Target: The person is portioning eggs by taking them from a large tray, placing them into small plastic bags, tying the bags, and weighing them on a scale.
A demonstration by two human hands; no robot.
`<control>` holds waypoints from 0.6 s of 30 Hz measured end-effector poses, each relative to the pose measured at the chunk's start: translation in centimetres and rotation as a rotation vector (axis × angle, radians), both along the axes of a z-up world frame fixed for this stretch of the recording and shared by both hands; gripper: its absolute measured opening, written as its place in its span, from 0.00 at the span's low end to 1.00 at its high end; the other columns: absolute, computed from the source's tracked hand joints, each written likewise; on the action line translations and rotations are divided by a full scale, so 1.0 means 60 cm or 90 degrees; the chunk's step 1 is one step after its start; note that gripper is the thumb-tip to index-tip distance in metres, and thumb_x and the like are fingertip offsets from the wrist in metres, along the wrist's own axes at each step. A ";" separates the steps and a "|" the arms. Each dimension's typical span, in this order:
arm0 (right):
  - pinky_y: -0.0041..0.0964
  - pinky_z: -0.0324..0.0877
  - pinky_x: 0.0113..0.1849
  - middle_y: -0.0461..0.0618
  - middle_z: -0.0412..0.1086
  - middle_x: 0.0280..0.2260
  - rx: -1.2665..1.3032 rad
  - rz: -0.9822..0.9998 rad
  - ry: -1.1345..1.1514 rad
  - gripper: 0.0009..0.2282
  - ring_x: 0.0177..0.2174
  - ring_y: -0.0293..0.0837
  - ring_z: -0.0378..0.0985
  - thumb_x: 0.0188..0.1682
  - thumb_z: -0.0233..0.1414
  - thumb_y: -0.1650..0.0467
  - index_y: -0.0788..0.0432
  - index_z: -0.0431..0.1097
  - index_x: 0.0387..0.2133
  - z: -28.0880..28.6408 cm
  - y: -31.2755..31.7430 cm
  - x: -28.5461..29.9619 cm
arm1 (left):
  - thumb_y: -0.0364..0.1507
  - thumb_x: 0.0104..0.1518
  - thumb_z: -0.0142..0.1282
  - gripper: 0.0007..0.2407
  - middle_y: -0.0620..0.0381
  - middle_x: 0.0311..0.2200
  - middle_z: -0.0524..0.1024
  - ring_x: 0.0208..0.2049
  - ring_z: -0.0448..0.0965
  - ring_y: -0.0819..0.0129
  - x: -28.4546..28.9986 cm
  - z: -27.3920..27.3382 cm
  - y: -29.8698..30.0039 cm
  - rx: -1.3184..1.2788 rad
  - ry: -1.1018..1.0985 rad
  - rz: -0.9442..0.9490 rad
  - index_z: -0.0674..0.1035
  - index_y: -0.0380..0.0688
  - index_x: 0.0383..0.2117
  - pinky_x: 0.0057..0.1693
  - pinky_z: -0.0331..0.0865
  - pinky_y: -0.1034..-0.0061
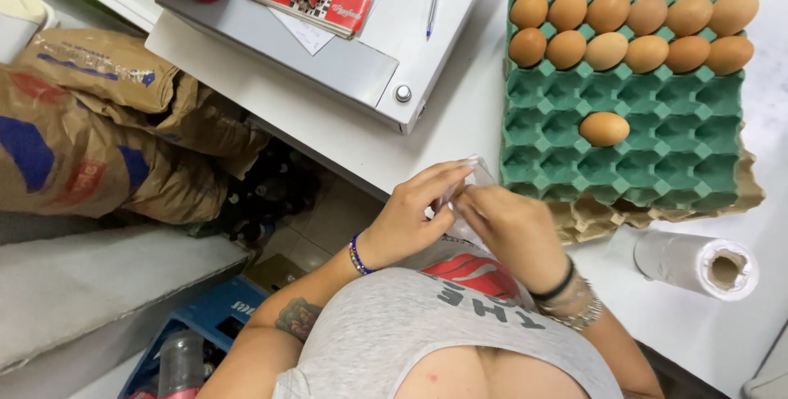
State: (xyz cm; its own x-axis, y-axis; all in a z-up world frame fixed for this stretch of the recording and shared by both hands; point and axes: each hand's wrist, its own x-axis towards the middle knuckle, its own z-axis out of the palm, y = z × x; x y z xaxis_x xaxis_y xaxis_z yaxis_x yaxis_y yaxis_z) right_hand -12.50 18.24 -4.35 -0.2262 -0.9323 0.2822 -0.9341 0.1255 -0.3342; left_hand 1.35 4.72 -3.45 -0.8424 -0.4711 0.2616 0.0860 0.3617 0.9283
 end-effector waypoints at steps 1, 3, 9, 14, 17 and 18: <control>0.40 0.73 0.28 0.45 0.76 0.26 -0.001 -0.007 0.003 0.06 0.29 0.47 0.82 0.44 0.62 0.70 0.50 0.77 0.34 0.030 0.015 -0.040 | 0.17 0.50 0.49 0.26 0.47 0.56 0.76 0.29 0.81 0.60 0.004 0.001 -0.004 -0.001 0.003 -0.007 0.75 0.43 0.60 0.35 0.76 0.71; 0.38 0.67 0.31 0.45 0.77 0.32 -0.032 -0.194 0.134 0.04 0.28 0.42 0.75 0.59 0.63 0.71 0.56 0.77 0.35 0.092 0.050 -0.116 | 0.15 0.54 0.44 0.25 0.47 0.62 0.72 0.54 0.78 0.66 0.012 0.003 -0.009 -0.003 -0.042 -0.043 0.72 0.44 0.61 0.45 0.73 0.78; 0.52 0.73 0.38 0.57 0.73 0.49 0.248 -0.291 0.303 0.22 0.45 0.61 0.70 0.42 0.63 0.68 0.55 0.75 0.53 -0.006 0.113 -0.515 | 0.17 0.55 0.45 0.22 0.46 0.60 0.73 0.61 0.75 0.58 0.014 -0.002 -0.015 -0.028 -0.041 -0.073 0.74 0.42 0.59 0.57 0.75 0.72; 0.48 0.75 0.31 0.50 0.74 0.43 0.295 -0.242 0.396 0.24 0.40 0.56 0.76 0.42 0.63 0.65 0.49 0.73 0.55 -0.020 0.086 -0.562 | 0.17 0.55 0.45 0.22 0.45 0.60 0.73 0.58 0.76 0.59 0.017 0.006 -0.024 -0.018 -0.054 -0.086 0.74 0.40 0.58 0.50 0.75 0.75; 0.41 0.73 0.30 0.40 0.72 0.41 0.261 -0.221 0.534 0.19 0.40 0.46 0.78 0.49 0.61 0.59 0.40 0.74 0.55 -0.042 0.099 -0.593 | 0.17 0.55 0.44 0.22 0.44 0.60 0.72 0.61 0.75 0.57 0.018 0.008 -0.028 -0.032 -0.054 -0.092 0.74 0.40 0.59 0.55 0.75 0.74; 0.36 0.70 0.29 0.35 0.71 0.40 0.248 -0.218 0.602 0.15 0.41 0.41 0.78 0.56 0.57 0.55 0.35 0.73 0.54 -0.050 0.109 -0.600 | 0.17 0.55 0.44 0.22 0.45 0.61 0.72 0.62 0.74 0.57 0.021 0.007 -0.026 -0.035 -0.053 -0.094 0.73 0.40 0.59 0.57 0.75 0.73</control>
State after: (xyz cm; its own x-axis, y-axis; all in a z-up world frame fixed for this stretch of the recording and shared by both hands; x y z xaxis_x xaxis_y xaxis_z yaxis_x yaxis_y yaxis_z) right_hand -48.49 24.78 -7.34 -0.3383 -0.9242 0.1774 -0.6873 0.3714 0.6242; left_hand 2.60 3.13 -3.01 -0.9212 -0.3271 0.2107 0.0665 0.4011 0.9136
